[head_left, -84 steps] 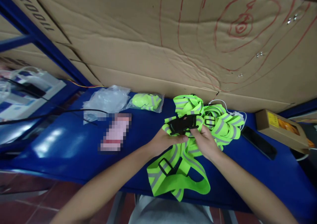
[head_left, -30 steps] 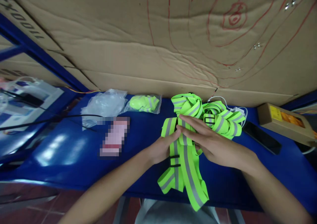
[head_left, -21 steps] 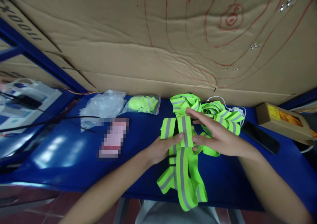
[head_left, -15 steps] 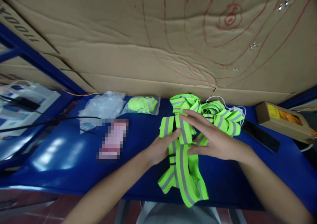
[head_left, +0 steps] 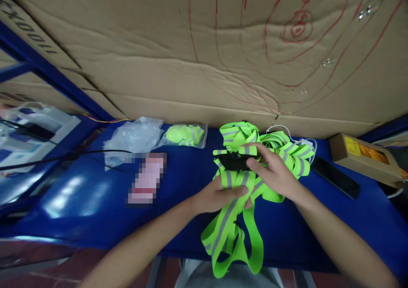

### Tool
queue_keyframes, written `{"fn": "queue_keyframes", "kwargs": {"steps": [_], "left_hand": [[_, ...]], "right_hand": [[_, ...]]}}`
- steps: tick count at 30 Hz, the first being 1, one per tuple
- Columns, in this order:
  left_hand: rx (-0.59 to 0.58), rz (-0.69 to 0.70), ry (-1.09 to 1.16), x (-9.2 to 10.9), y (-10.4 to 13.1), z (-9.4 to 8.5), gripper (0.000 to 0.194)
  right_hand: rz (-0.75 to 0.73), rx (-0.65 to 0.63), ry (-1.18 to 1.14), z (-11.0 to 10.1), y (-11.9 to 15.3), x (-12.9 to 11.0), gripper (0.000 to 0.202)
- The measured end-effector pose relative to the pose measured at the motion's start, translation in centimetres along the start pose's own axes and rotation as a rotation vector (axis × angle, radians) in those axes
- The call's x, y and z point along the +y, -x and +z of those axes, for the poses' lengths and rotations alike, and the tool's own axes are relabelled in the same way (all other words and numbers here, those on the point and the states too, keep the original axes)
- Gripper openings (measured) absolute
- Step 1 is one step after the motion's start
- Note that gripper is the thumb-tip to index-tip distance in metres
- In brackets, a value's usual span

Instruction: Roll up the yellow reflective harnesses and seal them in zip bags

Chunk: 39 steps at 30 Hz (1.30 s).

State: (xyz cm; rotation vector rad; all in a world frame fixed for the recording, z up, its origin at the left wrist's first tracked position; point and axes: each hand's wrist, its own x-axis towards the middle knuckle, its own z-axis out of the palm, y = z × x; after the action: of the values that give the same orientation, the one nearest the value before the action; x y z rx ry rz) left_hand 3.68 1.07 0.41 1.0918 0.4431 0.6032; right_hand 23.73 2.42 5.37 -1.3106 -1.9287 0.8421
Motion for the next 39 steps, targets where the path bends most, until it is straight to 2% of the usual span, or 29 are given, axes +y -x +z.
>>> {"fn": "queue_keyframes", "kwargs": {"steps": [3, 7, 9, 10, 11, 13, 15, 16, 17, 19, 22, 26, 31, 33, 35, 37, 39], "left_hand": [[-0.021, 0.009, -0.073, -0.4, 0.1, 0.0, 0.032], [-0.039, -0.032, -0.257, -0.2, 0.2, -0.5, 0.037], [-0.068, -0.043, -0.234, 0.1, 0.1, -0.8, 0.047], [-0.038, -0.019, -0.196, 0.3, 0.0, -0.9, 0.058], [0.031, 0.036, -0.161, 0.5, 0.0, -1.1, 0.07], [0.25, 0.221, -0.164, 0.9, -0.1, -1.5, 0.09], [0.44, 0.446, -0.328, 1.4, 0.0, -1.9, 0.107], [0.478, 0.535, -0.461, 1.6, 0.1, -2.1, 0.113], [0.489, 0.594, -0.607, 1.8, 0.2, -2.3, 0.112], [0.471, 0.644, -0.857, 2.2, 0.4, -2.6, 0.095], [0.468, 0.645, -0.985, 2.5, 0.6, -2.9, 0.068], [0.546, 0.656, -0.966, 2.6, 0.6, -3.1, 0.071], [0.662, 0.663, -0.887, 2.0, 0.4, -3.1, 0.063], [0.735, 0.674, -0.727, 1.8, 0.1, -2.8, 0.07], [0.778, 0.643, -0.471, 1.7, -0.2, -2.3, 0.085], [0.74, 0.526, -0.182, 1.8, -0.4, -1.8, 0.101], [0.681, 0.341, 0.063, 1.9, -0.5, -1.5, 0.112]], "right_hand": [[-0.003, -0.013, 0.007, 0.1, -0.1, 0.5, 0.037], [0.08, 0.113, -0.162, -0.2, -0.3, 0.6, 0.047], [0.156, 0.135, -0.274, -0.5, -0.3, 0.4, 0.048], [0.183, 0.136, -0.312, -0.7, -0.2, 0.3, 0.047], [0.203, 0.133, -0.338, -0.9, -0.2, 0.3, 0.046], [0.225, 0.131, -0.36, -0.9, -0.2, 0.1, 0.047], [0.237, 0.093, -0.352, -0.7, -0.1, -0.1, 0.049], [0.235, 0.066, -0.345, -0.5, -0.1, -0.1, 0.05], [0.229, 0.036, -0.339, -0.2, -0.1, -0.2, 0.051], [0.214, -0.027, -0.334, 0.3, 0.0, -0.1, 0.05], [0.175, -0.091, -0.357, 0.7, 0.1, 0.1, 0.044], [0.1, -0.15, -0.429, 1.1, 0.1, 0.2, 0.032], [0.065, -0.227, -0.566, 1.6, -0.2, 0.0, 0.021], [0.078, -0.194, -0.54, 1.9, -0.2, 0.1, 0.019], [0.106, -0.143, -0.485, 2.4, -0.1, 0.2, 0.02], [0.136, -0.105, -0.433, 3.1, 0.0, 0.5, 0.024], [0.154, -0.073, -0.384, 3.7, 0.0, 0.8, 0.026]]}}
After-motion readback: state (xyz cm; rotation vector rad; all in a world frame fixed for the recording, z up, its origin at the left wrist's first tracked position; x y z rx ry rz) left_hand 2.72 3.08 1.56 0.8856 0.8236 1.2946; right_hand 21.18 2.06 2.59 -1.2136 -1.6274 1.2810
